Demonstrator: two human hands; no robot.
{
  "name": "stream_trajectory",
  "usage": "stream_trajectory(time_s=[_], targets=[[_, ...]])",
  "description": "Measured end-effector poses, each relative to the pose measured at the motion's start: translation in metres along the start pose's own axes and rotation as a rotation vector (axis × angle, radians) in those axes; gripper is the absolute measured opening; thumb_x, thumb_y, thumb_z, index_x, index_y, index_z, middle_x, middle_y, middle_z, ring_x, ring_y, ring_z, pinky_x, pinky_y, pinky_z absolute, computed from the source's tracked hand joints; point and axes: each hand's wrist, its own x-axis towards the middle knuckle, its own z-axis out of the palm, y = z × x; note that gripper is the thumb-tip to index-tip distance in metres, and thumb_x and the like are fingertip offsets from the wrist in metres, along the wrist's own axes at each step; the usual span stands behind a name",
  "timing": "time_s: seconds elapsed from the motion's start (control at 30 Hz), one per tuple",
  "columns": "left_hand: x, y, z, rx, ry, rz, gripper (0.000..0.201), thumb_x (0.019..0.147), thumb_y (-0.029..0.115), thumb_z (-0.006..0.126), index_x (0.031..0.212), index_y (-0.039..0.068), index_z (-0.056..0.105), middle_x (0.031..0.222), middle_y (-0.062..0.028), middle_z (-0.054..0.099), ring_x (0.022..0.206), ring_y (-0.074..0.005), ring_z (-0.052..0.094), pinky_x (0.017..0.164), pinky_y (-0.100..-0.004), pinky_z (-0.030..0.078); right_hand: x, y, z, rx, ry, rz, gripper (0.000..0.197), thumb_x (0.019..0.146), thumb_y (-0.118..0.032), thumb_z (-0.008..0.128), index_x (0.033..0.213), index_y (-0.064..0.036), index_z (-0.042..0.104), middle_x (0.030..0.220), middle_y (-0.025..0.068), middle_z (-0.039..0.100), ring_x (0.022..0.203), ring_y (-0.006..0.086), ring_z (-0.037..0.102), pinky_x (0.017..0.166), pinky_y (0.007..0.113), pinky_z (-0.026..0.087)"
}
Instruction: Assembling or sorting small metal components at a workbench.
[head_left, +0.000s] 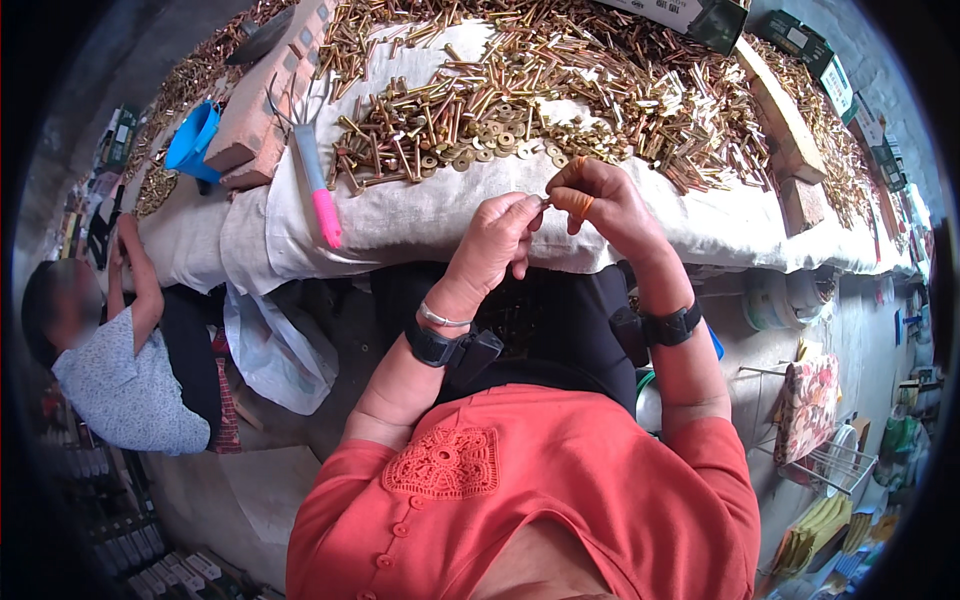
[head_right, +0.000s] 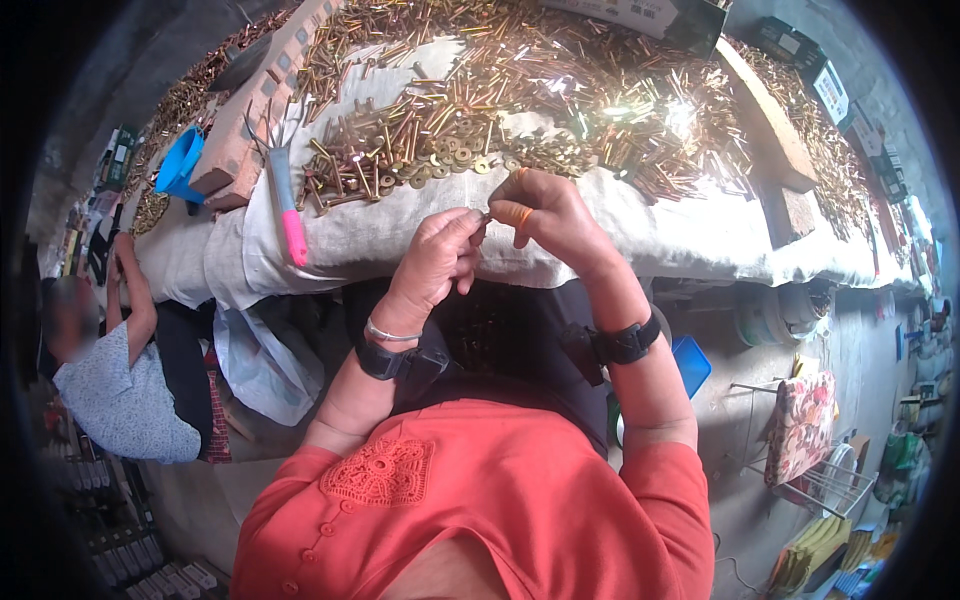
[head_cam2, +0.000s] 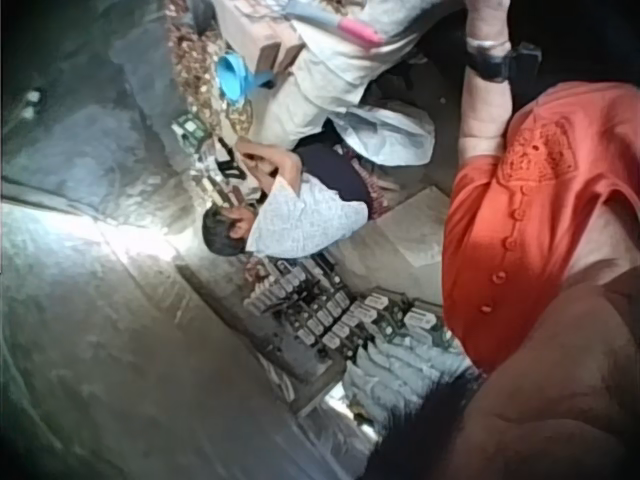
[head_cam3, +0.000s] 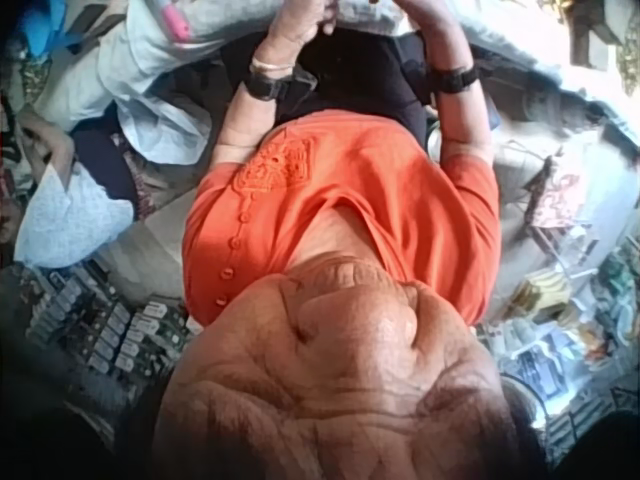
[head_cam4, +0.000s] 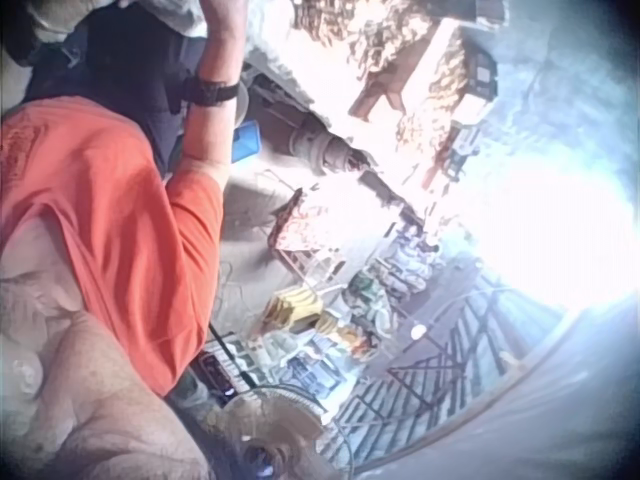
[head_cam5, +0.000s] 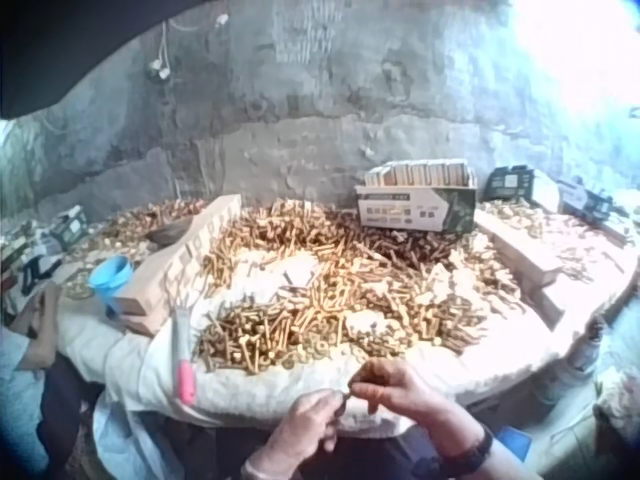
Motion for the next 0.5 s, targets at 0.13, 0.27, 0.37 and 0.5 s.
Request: stream_trajectory(time_s=[0.13, 0.27, 0.37, 0.5], targets=[[-0.005, 0.000, 0.008, 0.251, 0.054, 0.181, 0.030, 0.095, 0.030, 0.052, 0.077, 0.006, 0.052, 0.063, 0.0036, 0.042, 0.042, -0.0034, 0.037, 0.034, -0.0202, 0.036, -0.005, -0.003, 0.002, -0.012, 0.067, 0.073, 0.024, 0.088, -0.025, 0.065, 0.085, -0.0017, 0.060, 0.072, 0.0009, 0.057, 0.057, 0.0069, 0.053, 0.051, 0.021, 0.045], [-0.007, 0.003, 0.011, 0.434, 0.109, 0.289, 0.030, 0.096, 0.030, 0.051, 0.078, 0.005, 0.053, 0.064, 0.0032, 0.044, 0.042, -0.0031, 0.038, 0.034, -0.0192, 0.036, -0.011, 0.005, 0.002, 0.054, 0.089, 0.144, 0.033, 0.088, -0.033, 0.066, 0.080, -0.0012, 0.061, 0.067, 0.0012, 0.053, 0.056, 0.0064, 0.051, 0.042, 0.022, 0.041], [-0.008, 0.004, 0.009, 0.277, 0.061, 0.223, 0.031, 0.096, 0.030, 0.051, 0.077, 0.005, 0.053, 0.062, 0.0033, 0.044, 0.042, -0.0030, 0.039, 0.035, -0.0190, 0.036, -0.014, 0.005, 0.013, 0.105, 0.135, -0.028, 0.038, 0.089, -0.039, 0.063, 0.079, -0.0024, 0.061, 0.066, 0.0004, 0.053, 0.055, 0.0055, 0.049, 0.043, 0.022, 0.040], [-0.008, -0.001, 0.011, 0.275, 0.066, 0.206, 0.032, 0.096, 0.029, 0.050, 0.075, 0.005, 0.053, 0.060, 0.0032, 0.044, 0.042, -0.0034, 0.041, 0.035, -0.0193, 0.036, -0.017, 0.003, 0.000, -0.038, 0.143, 0.005, 0.033, 0.091, -0.037, 0.060, 0.084, -0.0047, 0.061, 0.068, -0.0021, 0.055, 0.056, 0.0041, 0.048, 0.047, 0.020, 0.040]])
